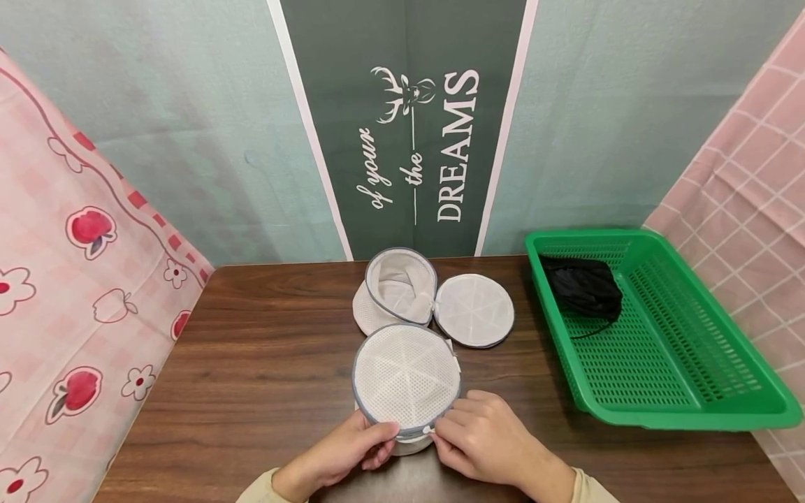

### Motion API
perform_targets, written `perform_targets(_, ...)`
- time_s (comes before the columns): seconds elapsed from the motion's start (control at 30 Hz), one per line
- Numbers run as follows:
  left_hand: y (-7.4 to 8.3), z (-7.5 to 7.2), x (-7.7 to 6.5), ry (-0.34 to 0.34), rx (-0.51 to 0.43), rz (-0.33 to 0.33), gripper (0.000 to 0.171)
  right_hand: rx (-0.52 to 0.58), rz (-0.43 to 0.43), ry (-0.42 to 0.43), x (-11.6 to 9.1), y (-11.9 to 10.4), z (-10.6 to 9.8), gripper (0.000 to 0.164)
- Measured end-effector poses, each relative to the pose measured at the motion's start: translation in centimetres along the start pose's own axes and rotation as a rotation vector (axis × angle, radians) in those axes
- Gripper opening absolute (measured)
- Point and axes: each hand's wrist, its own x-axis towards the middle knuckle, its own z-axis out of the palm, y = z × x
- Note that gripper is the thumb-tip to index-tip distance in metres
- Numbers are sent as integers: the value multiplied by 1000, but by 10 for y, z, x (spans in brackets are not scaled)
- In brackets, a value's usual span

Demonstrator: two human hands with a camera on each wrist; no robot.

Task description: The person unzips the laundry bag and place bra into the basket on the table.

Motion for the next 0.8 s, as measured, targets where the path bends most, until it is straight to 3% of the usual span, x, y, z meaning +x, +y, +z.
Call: perform_targets(0.8,-1,-4,-2,30,13,-7,22,-39,63,19,-12,15,-7,34)
